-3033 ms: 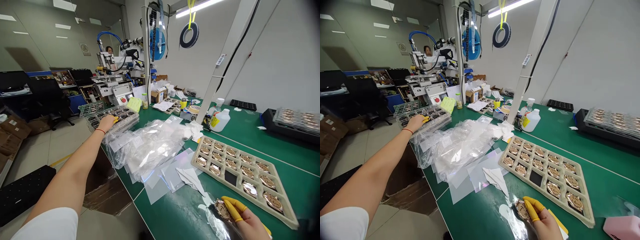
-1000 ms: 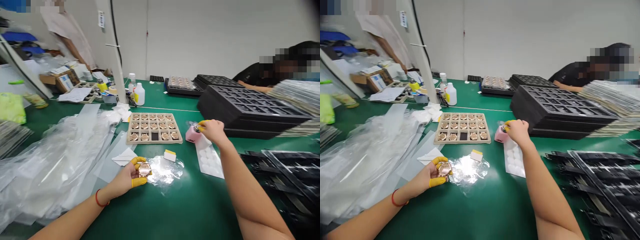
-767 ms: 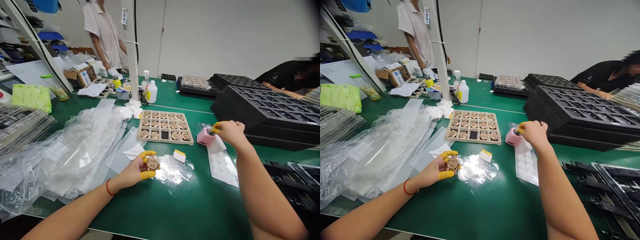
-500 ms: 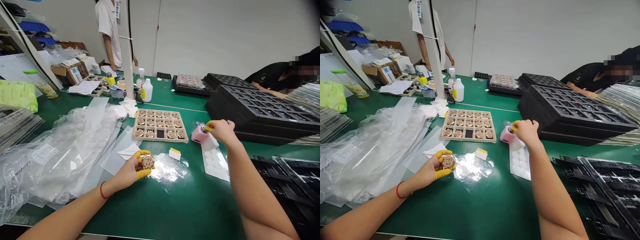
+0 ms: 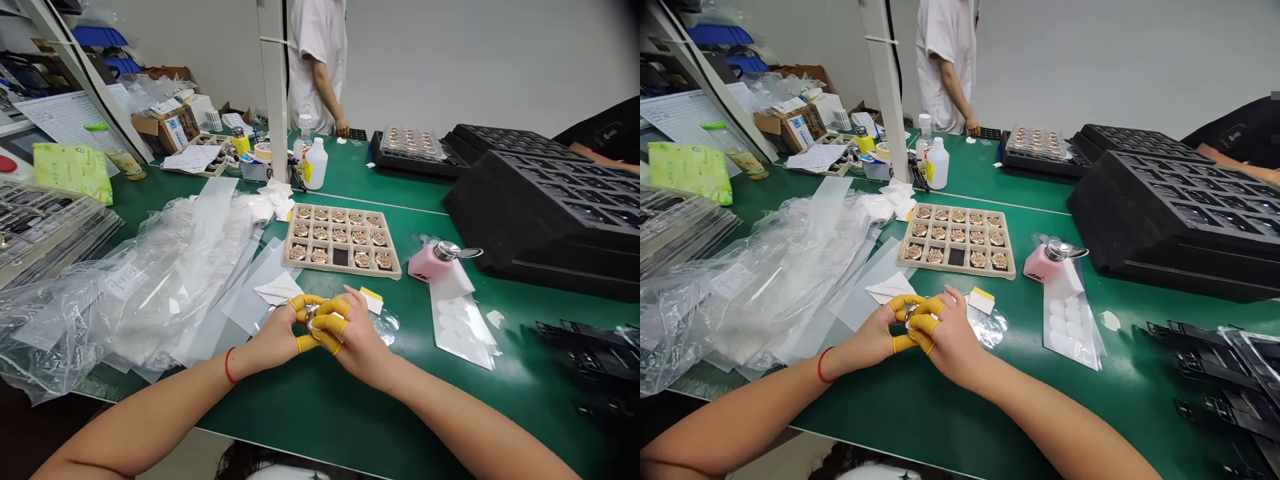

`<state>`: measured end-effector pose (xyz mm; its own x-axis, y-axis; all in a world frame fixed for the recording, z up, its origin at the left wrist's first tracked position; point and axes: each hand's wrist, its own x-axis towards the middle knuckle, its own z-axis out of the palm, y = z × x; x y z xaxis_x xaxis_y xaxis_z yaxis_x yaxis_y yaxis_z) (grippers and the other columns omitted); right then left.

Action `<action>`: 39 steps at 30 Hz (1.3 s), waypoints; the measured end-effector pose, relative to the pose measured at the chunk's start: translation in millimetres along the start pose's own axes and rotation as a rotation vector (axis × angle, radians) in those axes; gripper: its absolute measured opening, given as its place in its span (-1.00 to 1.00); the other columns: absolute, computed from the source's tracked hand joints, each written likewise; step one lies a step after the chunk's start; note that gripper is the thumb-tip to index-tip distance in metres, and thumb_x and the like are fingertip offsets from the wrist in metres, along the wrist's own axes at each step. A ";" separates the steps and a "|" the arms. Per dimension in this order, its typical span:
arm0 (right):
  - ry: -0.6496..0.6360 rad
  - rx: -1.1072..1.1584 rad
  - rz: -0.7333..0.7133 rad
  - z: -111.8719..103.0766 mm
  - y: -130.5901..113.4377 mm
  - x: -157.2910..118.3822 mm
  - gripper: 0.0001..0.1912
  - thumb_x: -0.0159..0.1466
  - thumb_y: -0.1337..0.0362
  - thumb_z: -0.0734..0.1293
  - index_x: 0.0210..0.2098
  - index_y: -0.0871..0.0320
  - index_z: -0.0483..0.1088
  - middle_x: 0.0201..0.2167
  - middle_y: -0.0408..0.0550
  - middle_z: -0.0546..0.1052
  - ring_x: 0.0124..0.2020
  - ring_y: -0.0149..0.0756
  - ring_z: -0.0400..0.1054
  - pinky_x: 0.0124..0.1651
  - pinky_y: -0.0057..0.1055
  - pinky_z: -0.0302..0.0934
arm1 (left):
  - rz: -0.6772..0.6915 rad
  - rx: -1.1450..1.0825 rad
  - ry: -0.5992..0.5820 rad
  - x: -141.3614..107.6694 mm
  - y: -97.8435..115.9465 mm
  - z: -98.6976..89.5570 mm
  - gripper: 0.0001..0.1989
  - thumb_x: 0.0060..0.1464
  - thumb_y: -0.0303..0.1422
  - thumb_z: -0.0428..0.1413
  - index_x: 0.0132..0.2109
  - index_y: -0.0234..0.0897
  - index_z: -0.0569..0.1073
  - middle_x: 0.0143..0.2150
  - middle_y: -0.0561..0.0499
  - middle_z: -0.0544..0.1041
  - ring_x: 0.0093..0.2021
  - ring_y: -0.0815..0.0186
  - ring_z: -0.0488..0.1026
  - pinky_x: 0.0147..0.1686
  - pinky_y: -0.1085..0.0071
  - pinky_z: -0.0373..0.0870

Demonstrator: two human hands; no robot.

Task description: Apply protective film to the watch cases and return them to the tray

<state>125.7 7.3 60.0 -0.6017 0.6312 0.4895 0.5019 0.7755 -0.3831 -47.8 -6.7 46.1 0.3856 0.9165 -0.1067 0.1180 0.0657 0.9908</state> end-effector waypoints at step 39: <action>-0.016 -0.496 0.772 -85.0 82.0 -61.6 -0.72 0.27 0.15 0.19 -0.14 0.11 0.43 -0.18 0.03 0.49 -0.10 -0.17 0.26 -0.03 -0.22 0.04 | -0.165 0.034 0.092 8.1 -9.1 -4.0 -0.38 -0.09 -0.19 0.21 0.10 -0.21 0.17 -0.02 -0.13 0.50 -0.04 0.12 0.47 0.00 0.15 0.38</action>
<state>256.7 30.7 65.1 0.0045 0.9743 0.2252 0.9752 0.0456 -0.2168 -49.4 1.7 36.5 0.2727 0.9268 -0.2583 0.2044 0.2066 0.9569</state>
